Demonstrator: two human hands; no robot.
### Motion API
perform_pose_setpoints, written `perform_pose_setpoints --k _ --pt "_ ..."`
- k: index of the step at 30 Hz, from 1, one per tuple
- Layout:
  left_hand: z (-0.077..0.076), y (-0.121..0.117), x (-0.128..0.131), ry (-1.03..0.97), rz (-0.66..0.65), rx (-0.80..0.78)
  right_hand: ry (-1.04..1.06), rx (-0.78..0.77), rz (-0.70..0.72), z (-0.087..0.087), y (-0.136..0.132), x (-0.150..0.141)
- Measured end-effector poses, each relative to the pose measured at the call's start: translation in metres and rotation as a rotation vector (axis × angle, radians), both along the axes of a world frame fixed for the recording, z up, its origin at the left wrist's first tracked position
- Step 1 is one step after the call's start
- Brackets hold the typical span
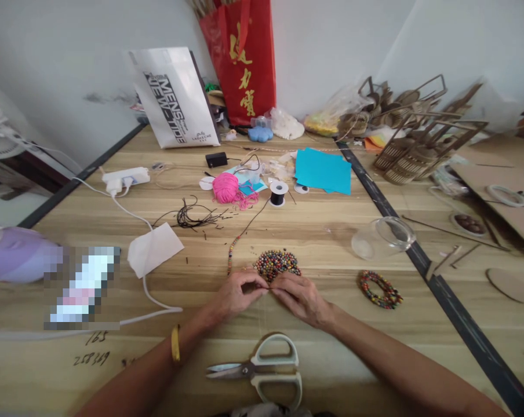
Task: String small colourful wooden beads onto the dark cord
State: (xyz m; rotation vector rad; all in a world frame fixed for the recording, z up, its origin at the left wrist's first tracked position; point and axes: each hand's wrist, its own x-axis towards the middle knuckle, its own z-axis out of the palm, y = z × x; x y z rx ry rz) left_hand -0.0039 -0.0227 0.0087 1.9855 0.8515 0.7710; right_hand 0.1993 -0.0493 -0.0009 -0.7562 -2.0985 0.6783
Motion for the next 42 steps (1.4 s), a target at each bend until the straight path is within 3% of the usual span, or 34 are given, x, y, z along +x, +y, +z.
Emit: perform_pose_setpoints --k 13,27,42 --pt "-0.0030 -0.0025 0.0012 -0.048 -0.012 0.036 -0.022 -0.022 0.019 0.0012 -0.0011 0.0005" --pt "0.0057 -0.0035 0.0017 -0.028 0.121 -0.205 0.068 0.016 -0.074 -0.0043 0.0009 -0.0011" --pt "0.0060 -0.0060 0.0050 0.036 0.133 -0.221 0.094 -0.027 -0.119 -0.0046 0.0005 -0.0010"
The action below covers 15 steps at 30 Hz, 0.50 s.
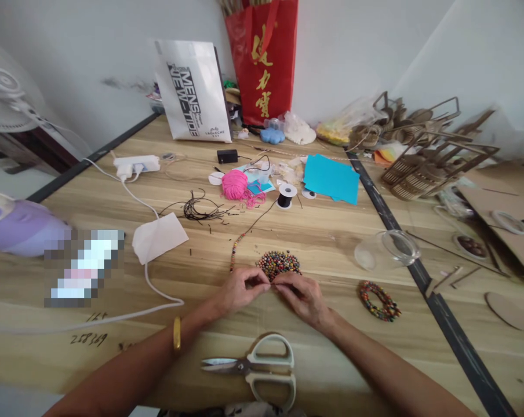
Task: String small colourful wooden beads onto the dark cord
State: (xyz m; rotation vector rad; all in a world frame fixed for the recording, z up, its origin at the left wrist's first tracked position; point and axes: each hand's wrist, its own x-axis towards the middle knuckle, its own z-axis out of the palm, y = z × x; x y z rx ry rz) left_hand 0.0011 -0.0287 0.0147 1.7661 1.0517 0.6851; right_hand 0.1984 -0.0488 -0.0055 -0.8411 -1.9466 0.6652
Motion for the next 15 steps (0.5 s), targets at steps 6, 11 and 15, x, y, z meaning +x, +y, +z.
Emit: perform_pose_setpoints --k 6,11,15 --pt "-0.0009 -0.0001 0.0002 -0.019 -0.002 -0.017 0.008 0.013 0.038 0.0052 0.0020 -0.0002" --pt "-0.0026 -0.0005 0.0001 -0.021 -0.010 -0.040 0.006 0.014 0.024 0.0056 0.0016 -0.0009" --pt "-0.0037 -0.0006 -0.0001 -0.020 -0.011 -0.032 -0.006 0.005 0.021 0.0037 0.0015 -0.0007"
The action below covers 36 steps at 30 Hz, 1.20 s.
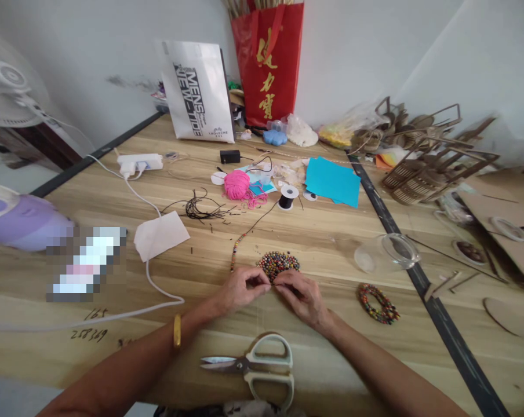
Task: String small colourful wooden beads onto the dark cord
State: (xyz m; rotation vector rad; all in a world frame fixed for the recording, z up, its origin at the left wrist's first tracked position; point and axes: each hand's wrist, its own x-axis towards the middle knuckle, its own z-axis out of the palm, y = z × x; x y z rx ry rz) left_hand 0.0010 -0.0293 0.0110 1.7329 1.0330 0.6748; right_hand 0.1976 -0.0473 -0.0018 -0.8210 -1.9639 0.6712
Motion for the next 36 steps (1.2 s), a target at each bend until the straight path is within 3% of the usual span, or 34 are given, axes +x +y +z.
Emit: perform_pose_setpoints --k 36 --pt "0.0011 -0.0010 0.0019 -0.005 0.014 -0.006 -0.018 -0.032 0.044 0.0009 0.0000 -0.0007"
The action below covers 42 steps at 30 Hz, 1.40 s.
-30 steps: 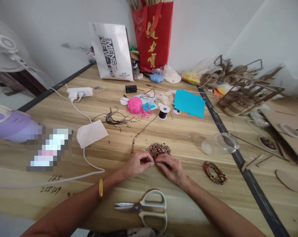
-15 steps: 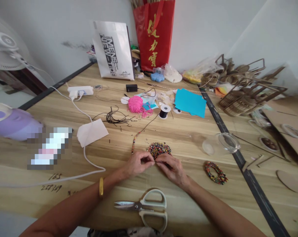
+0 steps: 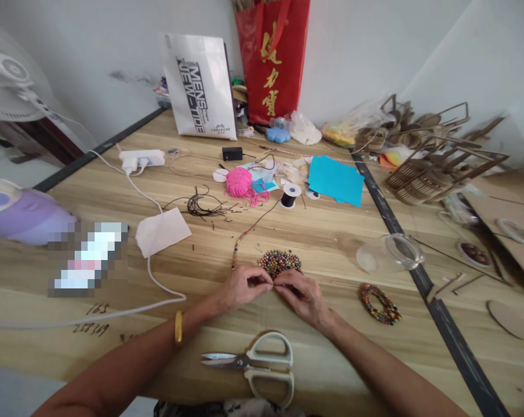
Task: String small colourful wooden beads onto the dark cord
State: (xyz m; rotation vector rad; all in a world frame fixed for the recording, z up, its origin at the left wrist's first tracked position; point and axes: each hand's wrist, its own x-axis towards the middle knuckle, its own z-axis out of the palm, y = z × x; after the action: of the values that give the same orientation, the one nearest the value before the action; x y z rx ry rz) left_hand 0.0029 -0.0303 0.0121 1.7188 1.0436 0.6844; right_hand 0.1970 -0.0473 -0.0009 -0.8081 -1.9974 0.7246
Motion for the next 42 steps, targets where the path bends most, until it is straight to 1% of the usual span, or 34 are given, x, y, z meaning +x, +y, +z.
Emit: perform_pose_setpoints --k 6,12,20,24,29,37,42 --pt "0.000 0.000 0.000 0.016 -0.011 0.022 -0.014 -0.020 0.006 0.001 -0.001 0.000" --pt "-0.003 0.000 0.000 0.027 -0.014 0.060 -0.011 -0.002 0.002 0.000 -0.001 0.001" --pt "-0.001 0.000 0.000 0.019 -0.007 0.064 -0.003 -0.010 0.016 -0.001 -0.001 0.002" --pt "-0.003 -0.001 0.000 0.026 -0.008 0.058 -0.008 -0.006 0.016 -0.001 -0.001 0.001" --pt "-0.005 0.001 -0.002 0.046 -0.039 0.063 -0.013 0.012 0.010 -0.001 -0.001 0.001" --pt "-0.002 0.004 -0.006 0.071 -0.106 0.127 -0.009 -0.010 0.013 -0.003 -0.001 0.002" --pt "-0.001 0.006 -0.010 0.059 -0.118 0.107 0.002 -0.009 0.014 -0.003 -0.001 0.002"
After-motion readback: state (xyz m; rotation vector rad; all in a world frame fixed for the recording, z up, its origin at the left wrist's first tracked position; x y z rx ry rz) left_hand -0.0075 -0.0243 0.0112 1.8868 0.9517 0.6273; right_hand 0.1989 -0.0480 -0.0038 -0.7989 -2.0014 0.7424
